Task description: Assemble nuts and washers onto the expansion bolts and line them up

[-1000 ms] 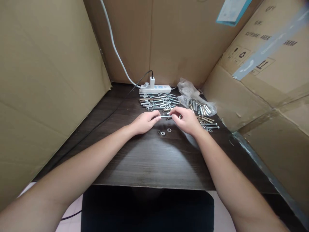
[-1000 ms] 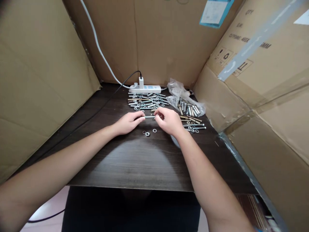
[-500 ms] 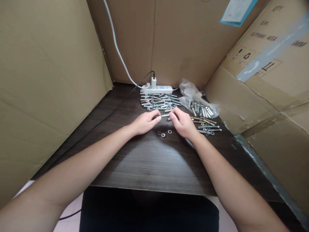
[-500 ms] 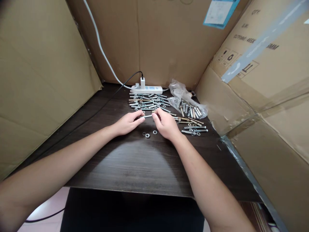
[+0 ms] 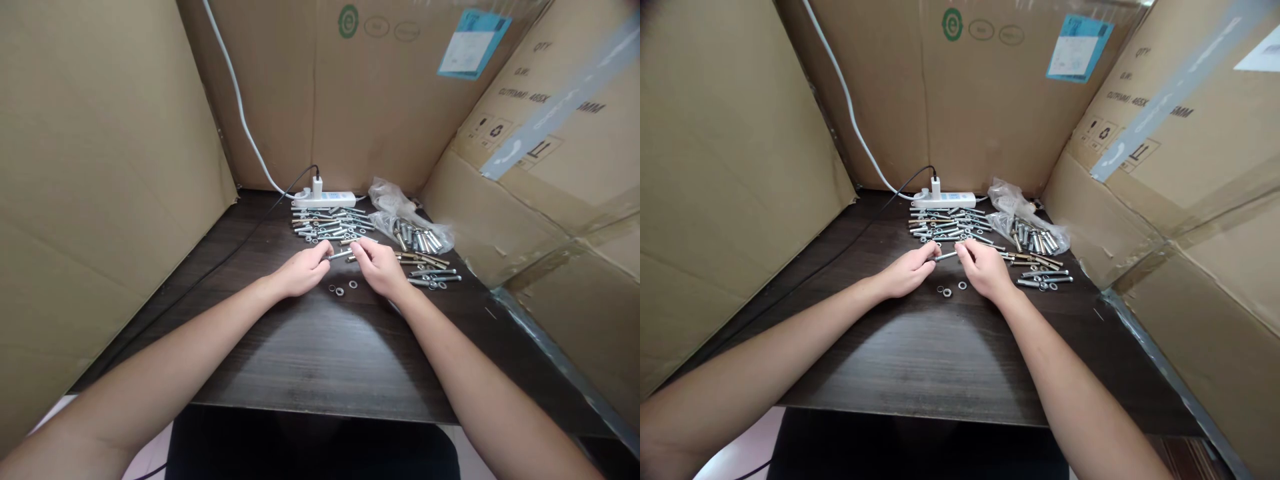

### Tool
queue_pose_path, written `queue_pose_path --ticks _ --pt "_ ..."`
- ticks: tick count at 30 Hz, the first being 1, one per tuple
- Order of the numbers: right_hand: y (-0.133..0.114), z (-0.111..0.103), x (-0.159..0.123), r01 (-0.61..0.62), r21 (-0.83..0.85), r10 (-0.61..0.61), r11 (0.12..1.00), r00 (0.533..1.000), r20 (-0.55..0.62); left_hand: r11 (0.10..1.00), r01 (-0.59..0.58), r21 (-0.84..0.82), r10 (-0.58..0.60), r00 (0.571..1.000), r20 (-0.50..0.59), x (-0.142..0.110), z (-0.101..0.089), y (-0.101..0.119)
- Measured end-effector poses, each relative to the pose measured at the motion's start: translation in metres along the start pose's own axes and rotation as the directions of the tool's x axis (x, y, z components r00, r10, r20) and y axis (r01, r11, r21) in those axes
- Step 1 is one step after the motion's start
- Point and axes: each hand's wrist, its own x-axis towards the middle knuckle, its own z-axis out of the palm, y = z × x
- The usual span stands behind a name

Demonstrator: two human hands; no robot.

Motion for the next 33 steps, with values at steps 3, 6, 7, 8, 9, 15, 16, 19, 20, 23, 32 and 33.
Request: queue_pose_path --ticks 3,6,7,8,9,15,16,19,20,23,32,33 --pt "-0.001 0.001 -0.001 0.005 0.056 -0.004 0.998 1.0 -0.014 1.0 0.011 -0.007 -0.011 0.999 -0.046 0.001 0.0 -0.001" --pt "-0.001 0.002 -0.001 0.015 0.078 -0.015 0.997 1.0 -0.007 1.0 0.01 -0.005 -0.01 0.997 -0.072 0.002 0.0 0.0" --pt "-0.001 0.002 -0.002 0.021 0.072 -0.021 0.997 1.0 0.009 1.0 0.002 -0.004 -0.003 0.997 -0.074 0.002 -0.001 0.001" --pt "-0.001 0.002 -0.002 0.021 0.066 -0.023 0.998 0.999 0.028 1.0 -0.011 -0.006 0.011 0.997 -0.075 0.001 -0.001 0.002" --pt "-0.001 0.003 -0.002 0.018 0.064 -0.021 0.998 0.999 0.048 0.999 -0.032 -0.011 0.031 0.997 -0.075 0.001 -0.001 0.003" --pt "-0.003 0.005 -0.003 -0.003 0.098 -0.007 0.995 0.995 0.096 0.99 -0.14 -0.016 0.138 0.988 -0.068 -0.003 -0.001 0.01" --pt "-0.004 0.006 -0.003 -0.001 0.103 -0.009 0.995 0.996 0.091 0.99 -0.142 -0.01 0.141 0.988 -0.07 -0.003 -0.001 0.011" --pt "-0.007 0.008 -0.004 0.011 0.132 -0.024 0.991 0.995 0.102 0.99 -0.141 0.007 0.141 0.987 -0.078 -0.004 -0.002 0.013" --pt "-0.008 0.008 -0.004 0.008 0.151 -0.026 0.989 0.993 0.114 0.99 -0.142 0.015 0.143 0.987 -0.078 -0.004 -0.002 0.014" --pt "-0.011 0.01 -0.006 -0.02 0.221 -0.013 0.975 0.989 0.148 0.985 -0.158 0.065 0.162 0.984 -0.071 -0.004 -0.005 0.015" --pt "-0.014 0.01 -0.006 0.03 0.185 -0.059 0.982 0.987 0.152 0.949 -0.242 0.203 0.264 0.961 -0.088 -0.003 -0.006 0.016" --pt "-0.013 0.01 -0.006 0.021 0.198 -0.048 0.98 0.99 0.131 0.954 -0.236 0.187 0.255 0.963 -0.09 -0.003 -0.006 0.016"
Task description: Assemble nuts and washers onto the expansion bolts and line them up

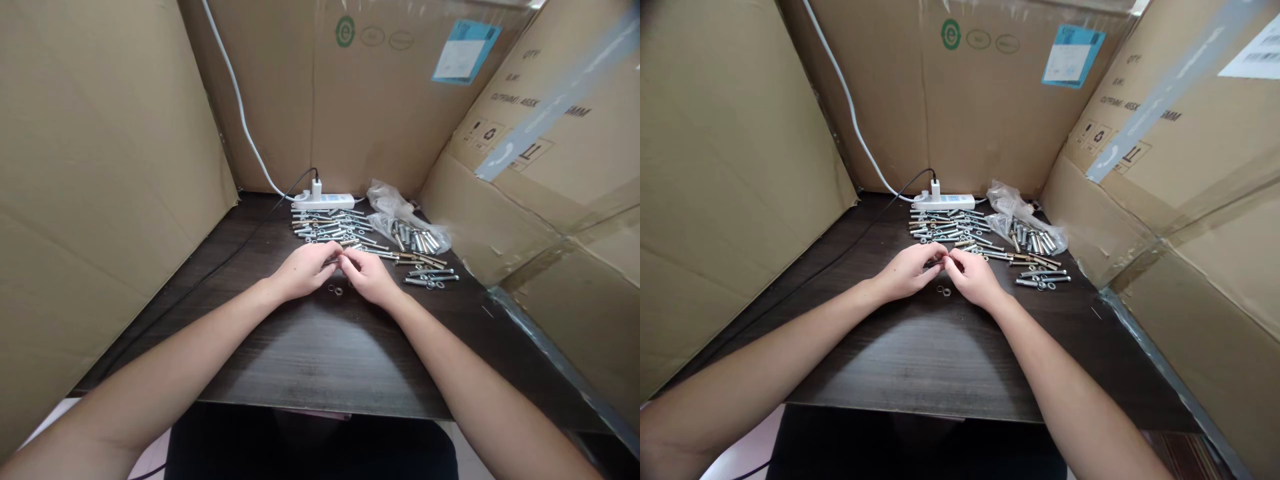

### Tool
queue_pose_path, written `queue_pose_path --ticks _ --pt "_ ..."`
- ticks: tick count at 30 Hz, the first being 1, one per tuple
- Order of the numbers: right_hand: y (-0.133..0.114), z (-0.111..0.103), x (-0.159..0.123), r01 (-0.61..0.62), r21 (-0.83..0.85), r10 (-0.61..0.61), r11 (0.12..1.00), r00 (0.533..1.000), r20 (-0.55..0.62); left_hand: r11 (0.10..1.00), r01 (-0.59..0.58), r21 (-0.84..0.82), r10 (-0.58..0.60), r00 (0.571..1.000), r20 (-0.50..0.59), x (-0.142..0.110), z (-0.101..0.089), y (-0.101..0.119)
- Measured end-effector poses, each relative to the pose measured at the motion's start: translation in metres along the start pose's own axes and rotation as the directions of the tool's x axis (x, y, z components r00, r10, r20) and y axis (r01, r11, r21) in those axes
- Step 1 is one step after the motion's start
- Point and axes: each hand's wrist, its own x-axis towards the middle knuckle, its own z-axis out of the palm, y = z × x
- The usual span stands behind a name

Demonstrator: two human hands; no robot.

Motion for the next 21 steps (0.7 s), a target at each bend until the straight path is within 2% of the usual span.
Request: queue_pose_path --ticks 5,7,10,12,15,18,21 --pt "0.007 0.003 0.0 -0.093 0.28 0.137 0.955 0.98 -0.145 0.962 0.152 -0.225 -0.175 0.981 -0.084 0.0 0.003 -0.008" --pt "0.009 0.006 0.001 -0.123 0.37 0.186 0.921 0.973 -0.138 0.913 0.169 -0.371 -0.223 0.969 -0.108 0.0 0.006 -0.012" --pt "0.011 0.008 0.002 -0.163 0.387 0.205 0.908 0.976 -0.072 0.833 0.156 -0.531 -0.253 0.961 -0.115 0.002 0.008 -0.018" --pt "0.011 0.003 0.002 -0.172 0.302 0.176 0.938 0.984 0.014 0.796 0.161 -0.584 -0.294 0.946 -0.14 0.003 0.009 -0.021" --pt "0.009 -0.016 0.003 -0.133 0.025 0.129 0.991 0.984 0.12 0.76 0.17 -0.627 -0.372 0.905 -0.206 0.004 0.008 -0.025" --pt "0.005 -0.037 0.001 -0.153 -0.21 0.19 0.966 0.967 0.172 0.742 0.166 -0.649 -0.424 0.866 -0.264 0.004 0.007 -0.028" --pt "0.002 -0.048 -0.002 -0.186 -0.304 0.274 0.934 0.921 0.277 0.724 0.161 -0.671 -0.452 0.845 -0.285 0.005 0.007 -0.028"
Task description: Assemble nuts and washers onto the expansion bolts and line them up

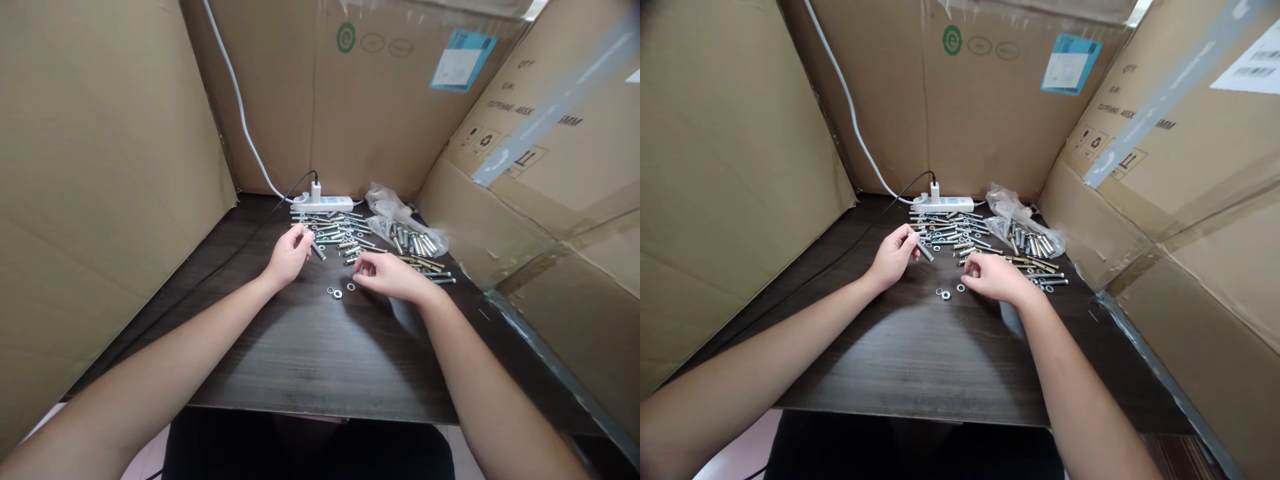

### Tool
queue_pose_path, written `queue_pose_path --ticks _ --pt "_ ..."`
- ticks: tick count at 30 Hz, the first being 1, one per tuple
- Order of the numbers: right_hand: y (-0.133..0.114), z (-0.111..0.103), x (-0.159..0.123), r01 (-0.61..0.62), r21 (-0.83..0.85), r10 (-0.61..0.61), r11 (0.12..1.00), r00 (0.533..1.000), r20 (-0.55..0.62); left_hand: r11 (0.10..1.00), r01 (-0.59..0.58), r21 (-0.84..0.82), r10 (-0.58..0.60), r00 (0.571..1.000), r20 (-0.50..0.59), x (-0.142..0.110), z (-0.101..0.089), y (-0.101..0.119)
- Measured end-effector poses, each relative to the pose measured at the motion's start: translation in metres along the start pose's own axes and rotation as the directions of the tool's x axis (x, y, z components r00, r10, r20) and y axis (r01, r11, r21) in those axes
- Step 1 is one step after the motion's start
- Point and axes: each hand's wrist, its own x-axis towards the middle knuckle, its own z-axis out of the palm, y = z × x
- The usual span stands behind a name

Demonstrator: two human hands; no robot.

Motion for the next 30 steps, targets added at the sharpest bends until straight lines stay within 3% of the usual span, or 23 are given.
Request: queue_pose_path --ticks 3,9,13,24,27,30 --pt "-0.001 0.002 -0.002 -0.024 -0.008 0.025 1.0 0.994 0.104 0.996 0.039 -0.084 -0.036 0.999 0.031 0.0 0.003 0.002" --pt "-0.005 0.014 0.001 0.007 -0.022 -0.004 1.0 0.99 0.143 0.94 0.251 -0.232 -0.219 0.963 0.157 -0.001 0.007 0.009" --pt "-0.004 0.016 0.002 -0.021 0.006 0.02 1.0 0.988 0.154 0.933 0.283 -0.223 -0.232 0.945 0.229 -0.004 0.008 0.013" --pt "0.001 0.013 0.003 -0.089 0.05 0.079 0.995 0.981 0.176 0.903 0.372 -0.216 -0.313 0.913 0.262 -0.006 0.011 0.008" --pt "0.0 0.015 0.004 -0.036 0.061 0.028 0.998 0.99 0.14 0.898 0.389 -0.207 -0.326 0.903 0.281 -0.006 0.011 0.006" --pt "-0.004 0.021 0.007 0.049 0.081 -0.048 0.996 0.999 -0.018 0.923 0.355 -0.147 -0.3 0.906 0.299 -0.007 0.012 0.006"
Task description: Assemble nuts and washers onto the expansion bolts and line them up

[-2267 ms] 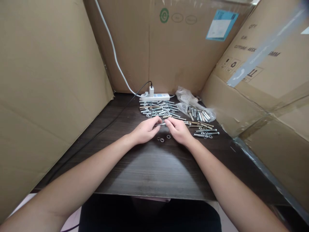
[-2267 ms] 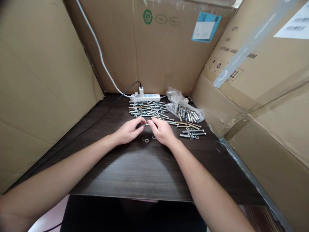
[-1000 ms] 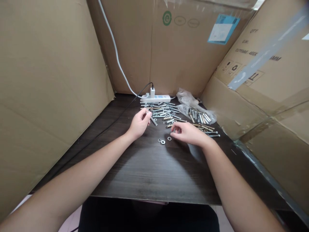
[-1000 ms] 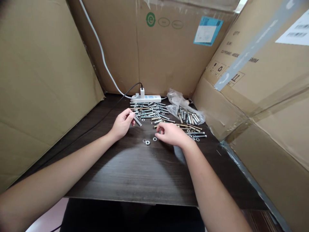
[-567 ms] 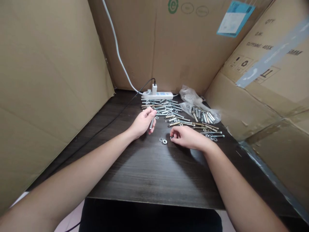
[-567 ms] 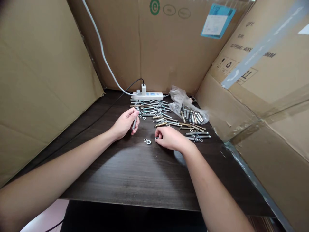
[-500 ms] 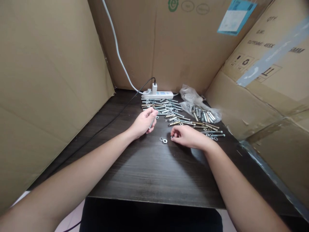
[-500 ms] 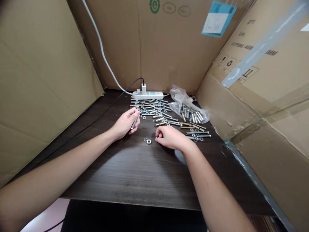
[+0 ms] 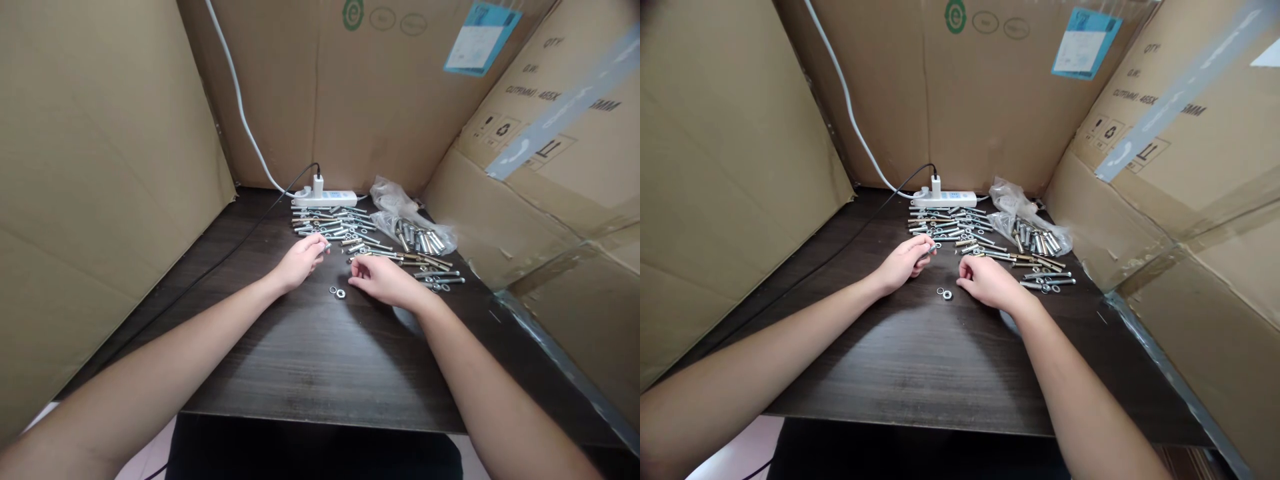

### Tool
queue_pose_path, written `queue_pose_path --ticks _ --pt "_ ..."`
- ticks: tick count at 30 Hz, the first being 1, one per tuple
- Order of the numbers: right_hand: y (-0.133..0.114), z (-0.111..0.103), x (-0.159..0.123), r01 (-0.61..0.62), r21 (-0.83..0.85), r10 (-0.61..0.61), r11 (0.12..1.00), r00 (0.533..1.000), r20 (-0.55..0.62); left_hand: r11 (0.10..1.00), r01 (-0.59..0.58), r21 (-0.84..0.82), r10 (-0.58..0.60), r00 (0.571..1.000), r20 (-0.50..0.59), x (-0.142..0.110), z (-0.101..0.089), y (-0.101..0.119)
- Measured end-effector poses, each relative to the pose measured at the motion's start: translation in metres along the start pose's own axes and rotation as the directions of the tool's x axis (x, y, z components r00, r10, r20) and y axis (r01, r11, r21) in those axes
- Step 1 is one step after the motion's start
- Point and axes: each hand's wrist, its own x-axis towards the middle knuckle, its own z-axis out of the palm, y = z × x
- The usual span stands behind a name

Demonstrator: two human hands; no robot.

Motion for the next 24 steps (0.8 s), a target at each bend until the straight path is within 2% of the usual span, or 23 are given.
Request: queue_pose_path --ticks 3,5,7,9,13,20,24 --pt "-0.007 0.007 0.002 0.117 0.09 -0.093 0.989 0.967 -0.236 0.969 -0.12 0.215 0.113 0.993 0.043 -0.003 0.002 0.0" --pt "-0.012 0.011 0.003 0.201 0.132 -0.141 0.971 0.921 -0.363 0.894 -0.23 0.384 0.203 0.973 0.11 -0.007 0.004 0.001" --pt "-0.015 0.014 0.002 0.258 0.142 -0.173 0.956 0.883 -0.436 0.812 -0.309 0.495 0.246 0.951 0.189 -0.01 0.005 0.002" --pt "-0.018 0.016 0.001 0.287 0.151 -0.189 0.946 0.867 -0.46 0.768 -0.338 0.544 0.247 0.94 0.236 -0.012 0.006 0.002" --pt "-0.022 0.017 -0.001 0.302 0.171 -0.194 0.938 0.864 -0.465 0.764 -0.341 0.548 0.257 0.94 0.227 -0.012 0.007 0.0" --pt "-0.029 0.019 -0.003 0.309 0.132 -0.207 0.942 0.844 -0.495 0.838 -0.319 0.442 0.283 0.948 0.148 -0.01 0.008 -0.001" --pt "-0.031 0.02 -0.005 0.315 0.139 -0.212 0.939 0.847 -0.487 0.893 -0.284 0.35 0.272 0.959 0.086 -0.01 0.008 -0.001"
